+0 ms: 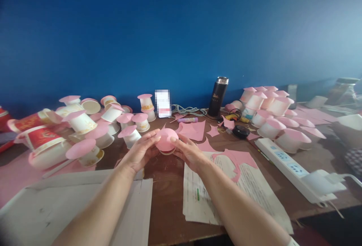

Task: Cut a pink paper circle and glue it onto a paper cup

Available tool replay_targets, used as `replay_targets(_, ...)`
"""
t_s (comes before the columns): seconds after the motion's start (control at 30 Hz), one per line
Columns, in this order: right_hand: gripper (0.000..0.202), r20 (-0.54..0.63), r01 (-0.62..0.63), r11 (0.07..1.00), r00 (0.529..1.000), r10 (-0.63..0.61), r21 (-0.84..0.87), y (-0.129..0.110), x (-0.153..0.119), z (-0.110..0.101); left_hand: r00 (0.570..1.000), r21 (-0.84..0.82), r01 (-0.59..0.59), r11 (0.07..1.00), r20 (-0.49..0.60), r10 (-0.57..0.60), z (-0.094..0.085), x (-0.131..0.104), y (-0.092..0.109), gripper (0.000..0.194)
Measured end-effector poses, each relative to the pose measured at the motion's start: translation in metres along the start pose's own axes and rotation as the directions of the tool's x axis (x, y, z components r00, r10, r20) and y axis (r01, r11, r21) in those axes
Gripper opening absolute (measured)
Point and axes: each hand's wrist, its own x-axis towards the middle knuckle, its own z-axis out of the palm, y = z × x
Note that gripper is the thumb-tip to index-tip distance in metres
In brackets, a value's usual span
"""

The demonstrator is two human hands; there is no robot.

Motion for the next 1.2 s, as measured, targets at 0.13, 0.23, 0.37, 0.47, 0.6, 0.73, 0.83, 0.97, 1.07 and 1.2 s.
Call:
replay_targets(0.13, 0.043, 0.012, -0.004, 0.999, 1.000, 0.005, -0.048, 0.0001, -0.0012, 0.0019, 0.999, -0.038, -0.012, 0.999, -0.046, 0.010, 0.0011, 0.0010, -0.0025, 0.066)
replay_targets(0.23, 0.047, 0.021, 0.014, 1.000, 1.000, -0.013, -0.027, 0.0019, 0.0004, 0.0010, 0.999, -0.037, -0.003, 0.999, -0.050, 0.001, 0.0019, -0.0002, -0.0035, 0.068)
replay_targets(0.37, 0.043, 0.016, 0.036, 0.999, 0.999, -0.036, -0.004, 0.0033, 0.0020, -0.0006, 0.987, -0.008, -0.031, 0.999, 0.155, 0.031, 0.0025, -0.0022, -0.0034, 0.058)
replay_targets(0.47, 0.044, 0.008, 0.044, 0.999, 0.999, -0.043, -0.012, 0.0027, 0.0017, 0.0007, 0.984, -0.007, -0.050, 0.999, 0.172, 0.050, 0.0025, -0.0015, -0.0040, 0.053)
replay_targets(0.6, 0.043, -0.011, 0.050, 0.998, 0.999, -0.051, -0.037, 0.0022, 0.0008, 0.0035, 0.987, -0.025, -0.045, 0.999, 0.152, 0.048, 0.0035, -0.0005, -0.0056, 0.050)
replay_targets(0.73, 0.040, -0.028, 0.065, 0.998, 0.997, -0.065, -0.017, 0.0020, 0.0001, 0.0048, 0.980, -0.012, -0.072, 0.997, 0.183, 0.073, 0.0058, -0.0019, -0.0060, 0.052)
replay_targets(0.83, 0.039, -0.012, 0.075, 0.997, 0.997, -0.075, -0.013, -0.0004, -0.0010, 0.0064, 0.980, -0.006, -0.085, 0.996, 0.181, 0.085, 0.0065, -0.0031, -0.0051, 0.053)
replay_targets(0.97, 0.036, 0.006, 0.081, 0.997, 0.997, -0.081, -0.002, -0.0041, -0.0019, 0.0075, 0.984, -0.001, -0.087, 0.996, 0.153, 0.086, 0.0065, -0.0040, -0.0035, 0.058)
replay_targets(1.07, 0.033, 0.006, 0.086, 0.996, 0.996, -0.086, -0.003, -0.0039, -0.0016, 0.0064, 0.980, 0.009, -0.100, 0.995, 0.172, 0.097, 0.0066, -0.0037, -0.0043, 0.057)
replay_targets(1.2, 0.035, 0.008, 0.102, 0.995, 0.995, -0.102, 0.024, -0.0013, -0.0009, 0.0047, 0.977, 0.036, -0.130, 0.991, 0.176, 0.122, 0.0069, -0.0023, -0.0070, 0.055)
